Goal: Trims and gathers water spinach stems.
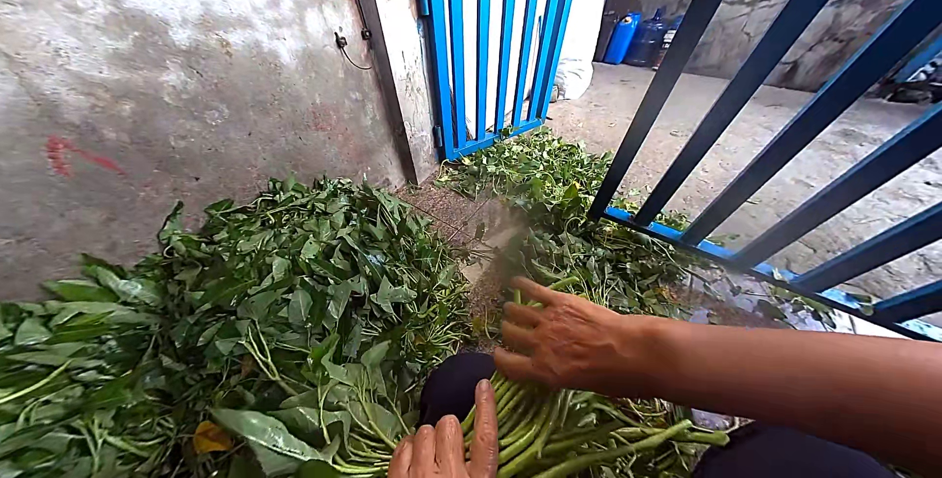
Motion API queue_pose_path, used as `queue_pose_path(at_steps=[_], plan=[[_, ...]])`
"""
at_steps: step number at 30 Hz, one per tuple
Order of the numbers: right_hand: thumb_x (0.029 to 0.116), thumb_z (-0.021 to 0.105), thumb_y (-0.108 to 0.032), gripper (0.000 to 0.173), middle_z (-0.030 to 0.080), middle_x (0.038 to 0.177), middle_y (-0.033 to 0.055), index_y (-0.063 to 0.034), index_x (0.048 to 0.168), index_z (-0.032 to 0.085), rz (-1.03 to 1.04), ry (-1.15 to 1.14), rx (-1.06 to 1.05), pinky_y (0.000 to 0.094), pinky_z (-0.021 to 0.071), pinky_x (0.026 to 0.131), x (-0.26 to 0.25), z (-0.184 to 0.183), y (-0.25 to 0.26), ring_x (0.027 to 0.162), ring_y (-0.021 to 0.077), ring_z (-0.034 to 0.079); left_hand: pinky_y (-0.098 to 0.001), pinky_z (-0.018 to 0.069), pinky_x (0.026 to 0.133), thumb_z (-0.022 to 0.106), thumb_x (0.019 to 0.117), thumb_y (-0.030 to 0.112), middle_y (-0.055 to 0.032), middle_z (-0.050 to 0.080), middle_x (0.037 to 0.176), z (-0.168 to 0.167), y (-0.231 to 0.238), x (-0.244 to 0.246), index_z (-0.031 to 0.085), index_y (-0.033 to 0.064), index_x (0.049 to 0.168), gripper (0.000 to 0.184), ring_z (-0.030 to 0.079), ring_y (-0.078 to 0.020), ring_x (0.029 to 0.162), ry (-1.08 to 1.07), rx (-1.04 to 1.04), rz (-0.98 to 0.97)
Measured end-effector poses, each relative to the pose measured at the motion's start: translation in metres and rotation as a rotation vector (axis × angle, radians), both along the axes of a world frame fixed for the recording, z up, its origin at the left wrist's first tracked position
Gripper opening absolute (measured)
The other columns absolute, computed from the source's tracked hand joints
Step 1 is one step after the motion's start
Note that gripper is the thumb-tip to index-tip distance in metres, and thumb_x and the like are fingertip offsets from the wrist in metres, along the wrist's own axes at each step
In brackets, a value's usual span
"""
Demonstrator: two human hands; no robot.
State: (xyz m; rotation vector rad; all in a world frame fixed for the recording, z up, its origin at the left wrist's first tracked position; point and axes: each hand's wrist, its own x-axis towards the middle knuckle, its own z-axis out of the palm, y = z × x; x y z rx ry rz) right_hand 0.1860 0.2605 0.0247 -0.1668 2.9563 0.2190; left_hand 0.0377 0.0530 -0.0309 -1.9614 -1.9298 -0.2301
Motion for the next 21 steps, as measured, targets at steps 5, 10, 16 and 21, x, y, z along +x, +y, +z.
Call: queue_pose_path(at_steps=[5, 10, 16, 21], plan=[[0.0872, 0.071, 0.003, 0.050, 0.069, 0.116, 0.0145, -0.0209, 0.130, 0.064, -0.125, 0.178, 0.058, 0.0728, 0.0367, 0.111, 0.010, -0.022, 0.028, 0.120, 0.0397, 0.063, -0.0410, 0.0498, 0.058, 0.074, 0.0836, 0.026, -0.0114, 0.065, 0.075, -0.001, -0.007, -0.010, 0.064, 0.0091, 0.140, 0.059, 0.063, -0.0289, 0.063, -0.009, -0.007, -0.002], [0.0752, 0.090, -0.020, 0.059, 0.071, 0.112, 0.0178, -0.0130, 0.130, 0.068, -0.671, 0.099, 0.079, 0.0723, 0.0319, 0.112, 0.057, -0.032, 0.116, 0.116, 0.0429, 0.063, -0.0426, 0.0527, 0.059, 0.082, 0.0749, 0.036, -0.0139, 0.067, 0.080, 0.000, -0.017, -0.020, 0.064, 0.0058, 0.139, 0.073, 0.066, -0.0306, 0.066, -0.069, -0.052, 0.025], [0.0929, 0.064, -0.023, 0.014, 0.069, 0.097, 0.0009, -0.0156, 0.099, 0.075, -0.560, 0.688, -0.088, 0.0453, 0.0572, 0.080, 0.075, 0.042, 0.058, 0.096, 0.0218, 0.066, -0.0423, 0.0506, 0.058, 0.076, 0.0820, 0.028, -0.0135, 0.065, 0.077, 0.001, -0.013, -0.013, 0.065, 0.0088, 0.138, 0.061, 0.063, -0.0308, 0.064, -0.034, -0.028, 0.051], [0.1029, 0.058, -0.022, 0.016, 0.066, 0.088, 0.0076, -0.0114, 0.096, 0.067, -0.203, 0.589, -0.332, 0.0388, 0.0531, 0.070, 0.051, 0.020, -0.065, 0.086, 0.0251, 0.064, -0.0434, 0.0509, 0.058, 0.073, 0.0872, 0.027, -0.0149, 0.065, 0.076, -0.002, -0.010, -0.008, 0.066, 0.0081, 0.137, 0.053, 0.063, -0.0319, 0.063, -0.050, -0.007, 0.031]])
